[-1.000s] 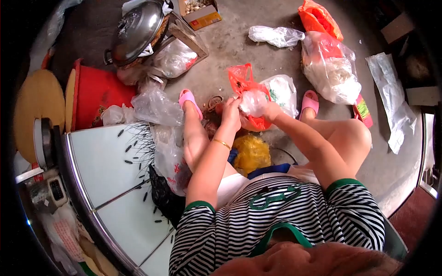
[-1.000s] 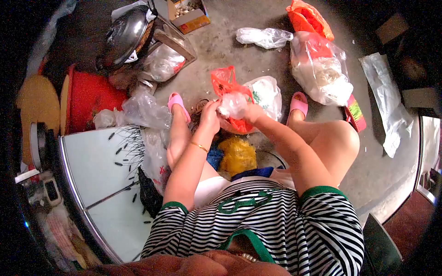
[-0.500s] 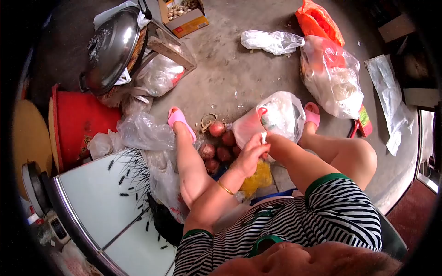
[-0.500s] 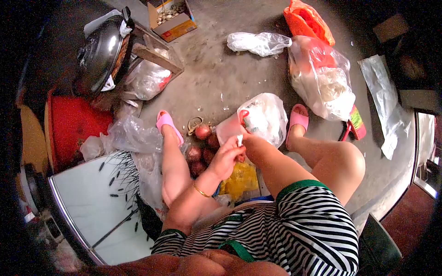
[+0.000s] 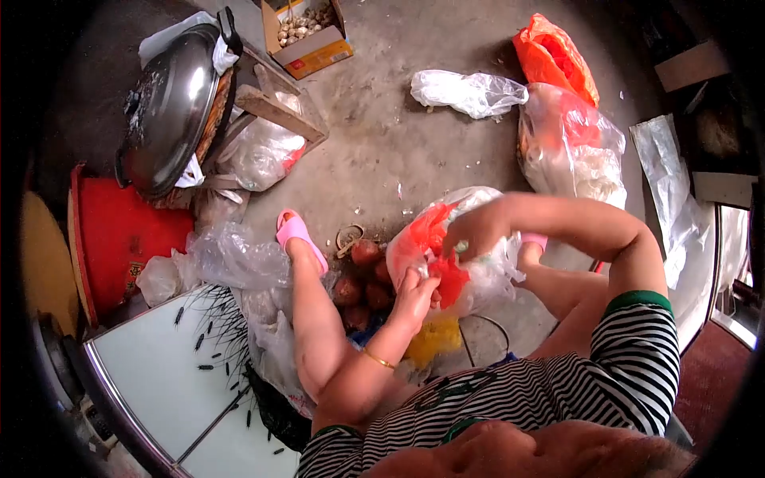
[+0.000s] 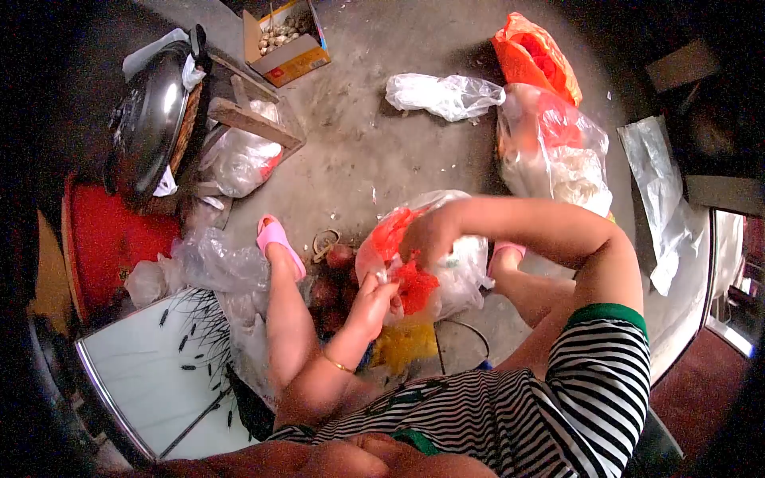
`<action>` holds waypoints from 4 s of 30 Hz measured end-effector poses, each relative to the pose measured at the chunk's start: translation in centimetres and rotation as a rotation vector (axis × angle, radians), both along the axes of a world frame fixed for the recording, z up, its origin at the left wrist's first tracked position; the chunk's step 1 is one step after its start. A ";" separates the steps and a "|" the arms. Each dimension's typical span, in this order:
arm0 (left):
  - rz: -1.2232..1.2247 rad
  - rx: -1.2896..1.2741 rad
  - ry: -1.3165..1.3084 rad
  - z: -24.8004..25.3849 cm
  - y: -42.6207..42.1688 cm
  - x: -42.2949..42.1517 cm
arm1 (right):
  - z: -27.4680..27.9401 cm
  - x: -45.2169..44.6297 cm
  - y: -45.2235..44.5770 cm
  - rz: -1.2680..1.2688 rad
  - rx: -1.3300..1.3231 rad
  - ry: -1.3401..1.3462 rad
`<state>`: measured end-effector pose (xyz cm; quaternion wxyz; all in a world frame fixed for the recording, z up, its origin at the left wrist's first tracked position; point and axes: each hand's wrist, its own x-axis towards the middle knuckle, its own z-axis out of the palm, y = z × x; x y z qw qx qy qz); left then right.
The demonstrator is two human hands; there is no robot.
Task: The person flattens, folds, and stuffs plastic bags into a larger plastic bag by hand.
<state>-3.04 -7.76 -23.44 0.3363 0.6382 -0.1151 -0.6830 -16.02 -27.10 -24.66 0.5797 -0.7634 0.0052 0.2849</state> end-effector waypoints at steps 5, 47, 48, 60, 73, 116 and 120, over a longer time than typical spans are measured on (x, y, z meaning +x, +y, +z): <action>-0.249 -0.330 -0.348 0.0 0.3 1.3 | -5.0 3.5 -14.5 -0.540 -0.694 0.033; 0.180 -0.972 -0.479 19.1 -1.3 2.4 | 19.4 -11.5 6.2 -1.650 0.618 -0.763; 0.102 -0.959 -0.560 19.6 -0.3 3.2 | 19.8 -12.2 6.5 -1.676 0.604 -0.808; 0.266 -0.771 -0.684 22.6 3.0 7.0 | 20.2 -12.5 6.2 -1.533 -1.297 -1.017; 0.268 -0.895 -0.210 22.3 0.8 -1.1 | 18.5 -8.1 8.7 -1.437 0.321 -0.716; 0.210 -0.976 -0.715 24.8 1.2 4.0 | 16.9 -10.1 4.3 -1.687 0.230 -0.898; 0.044 -0.909 -0.679 25.7 1.0 6.4 | 16.0 -11.6 1.5 -1.746 0.090 -1.026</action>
